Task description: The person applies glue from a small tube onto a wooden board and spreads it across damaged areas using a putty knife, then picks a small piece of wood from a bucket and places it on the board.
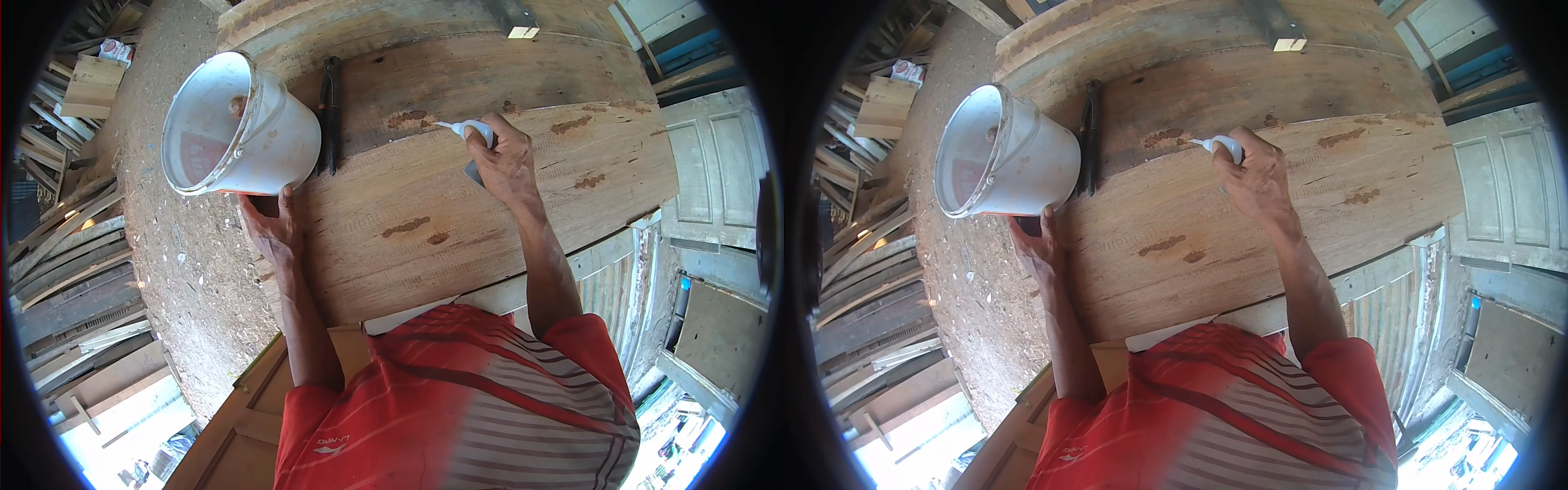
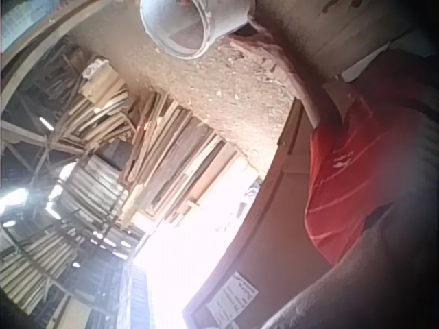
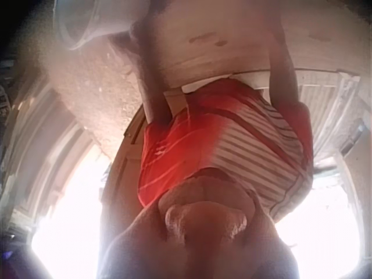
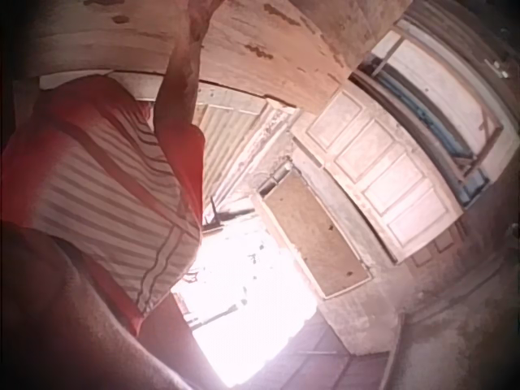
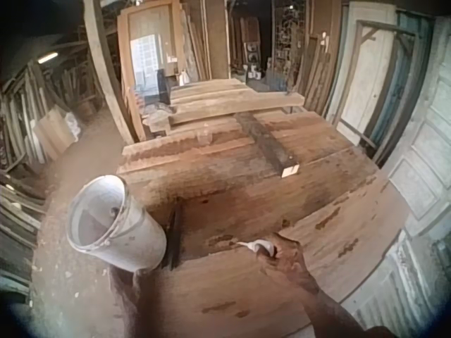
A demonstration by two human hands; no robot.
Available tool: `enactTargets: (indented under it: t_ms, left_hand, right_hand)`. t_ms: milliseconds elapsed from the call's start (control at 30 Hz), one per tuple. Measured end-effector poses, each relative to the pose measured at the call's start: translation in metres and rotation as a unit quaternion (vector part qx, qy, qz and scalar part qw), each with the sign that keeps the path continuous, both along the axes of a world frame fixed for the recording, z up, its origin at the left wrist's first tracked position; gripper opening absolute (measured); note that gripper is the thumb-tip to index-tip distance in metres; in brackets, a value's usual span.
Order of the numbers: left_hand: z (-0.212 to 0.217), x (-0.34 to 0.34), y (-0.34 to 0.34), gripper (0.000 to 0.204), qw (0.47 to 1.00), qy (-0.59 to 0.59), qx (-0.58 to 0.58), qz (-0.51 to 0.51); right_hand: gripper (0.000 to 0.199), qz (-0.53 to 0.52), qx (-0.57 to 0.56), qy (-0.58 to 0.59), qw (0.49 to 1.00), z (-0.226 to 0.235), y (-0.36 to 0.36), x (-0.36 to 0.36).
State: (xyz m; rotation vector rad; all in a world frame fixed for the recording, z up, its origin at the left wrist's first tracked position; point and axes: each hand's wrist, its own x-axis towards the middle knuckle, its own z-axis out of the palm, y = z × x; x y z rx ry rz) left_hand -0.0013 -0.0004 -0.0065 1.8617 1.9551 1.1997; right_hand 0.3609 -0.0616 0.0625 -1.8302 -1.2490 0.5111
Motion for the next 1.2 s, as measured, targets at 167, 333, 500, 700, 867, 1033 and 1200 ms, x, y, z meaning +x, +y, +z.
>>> enactTargets:
  t_ms: [167, 333, 500, 700, 867, 1033, 1200]
  left_hand:
    - [-0.003, -0.002, 0.001, 0.096, 1.000, -0.020, 0.001, -0.005]
    - [-0.005, -0.002, 0.003, 0.097, 0.999, 0.009, 0.036, 0.005]
    - [0.001, 0.001, 0.000, 0.097, 1.000, 0.019, 0.014, 0.012]
    - [0.002, 0.000, 0.000, 0.097, 1.000, 0.013, 0.004, 0.002]
    - [0.004, 0.000, 0.000, 0.096, 1.000, 0.002, 0.002, -0.003]
    - [0.003, 0.000, 0.000, 0.096, 1.000, 0.008, 0.002, -0.002]
    - [-0.003, -0.004, 0.002, 0.097, 1.000, 0.023, 0.003, 0.007]
  right_hand:
    - [0.021, -0.009, -0.003, 0.018, 1.000, 0.008, -0.001, 0.000]
    - [0.022, -0.001, 0.011, 0.011, 1.000, 0.005, -0.002, 0.003]
    - [0.023, -0.004, -0.007, 0.012, 1.000, 0.006, -0.002, 0.003]
    - [0.024, -0.011, -0.017, 0.008, 1.000, 0.008, -0.001, 0.002]
    - [0.023, -0.012, -0.010, 0.009, 1.000, 0.003, -0.001, 0.005]
    - [0.023, -0.012, -0.002, 0.015, 1.000, 0.005, -0.002, 0.003]
    - [0.022, -0.010, 0.002, 0.008, 1.000, 0.006, -0.002, 0.003]
